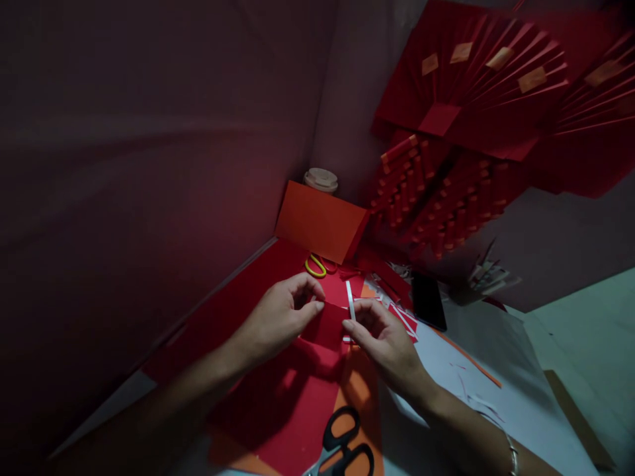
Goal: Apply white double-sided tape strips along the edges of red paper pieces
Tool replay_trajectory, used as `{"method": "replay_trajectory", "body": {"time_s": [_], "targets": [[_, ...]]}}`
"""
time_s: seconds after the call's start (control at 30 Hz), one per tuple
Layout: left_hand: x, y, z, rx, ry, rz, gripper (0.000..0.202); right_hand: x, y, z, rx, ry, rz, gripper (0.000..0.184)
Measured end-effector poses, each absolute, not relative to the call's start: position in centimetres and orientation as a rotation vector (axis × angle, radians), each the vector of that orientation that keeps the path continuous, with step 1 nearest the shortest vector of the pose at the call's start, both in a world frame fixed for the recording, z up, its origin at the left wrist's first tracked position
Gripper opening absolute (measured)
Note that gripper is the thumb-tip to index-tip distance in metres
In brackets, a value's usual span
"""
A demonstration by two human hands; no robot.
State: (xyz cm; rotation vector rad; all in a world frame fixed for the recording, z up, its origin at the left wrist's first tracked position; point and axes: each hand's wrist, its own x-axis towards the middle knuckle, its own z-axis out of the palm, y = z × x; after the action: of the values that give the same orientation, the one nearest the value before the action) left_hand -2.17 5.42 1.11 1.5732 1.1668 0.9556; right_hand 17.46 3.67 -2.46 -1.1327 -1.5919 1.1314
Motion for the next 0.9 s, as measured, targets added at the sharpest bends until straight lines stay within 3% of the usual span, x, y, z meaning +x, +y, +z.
{"method": "replay_trajectory", "body": {"time_s": [0.3,0.47,0.7,0.9], "targets": [[-2.5,5.0,0.1,1.828,1.098,0.714,0.009,17.3,3.4,-2.5,-1.213,-1.84,0.951,0.008],[-2.9,5.2,0.7,1.927,1.182,0.75,0.028,17.5,3.8,-3.0,-1.252,-1.749,0.963,0.013],[-2.7,5.4,1.2,1.747,1.135,0.817,0.006,17.3,3.4,-2.8,-1.279,-1.805,0.885,0.014],[-2.4,4.8,1.2,1.751,1.075,0.733,0.018,17.2,3.3,-2.6,-1.226,-1.844,0.9,0.016]]}}
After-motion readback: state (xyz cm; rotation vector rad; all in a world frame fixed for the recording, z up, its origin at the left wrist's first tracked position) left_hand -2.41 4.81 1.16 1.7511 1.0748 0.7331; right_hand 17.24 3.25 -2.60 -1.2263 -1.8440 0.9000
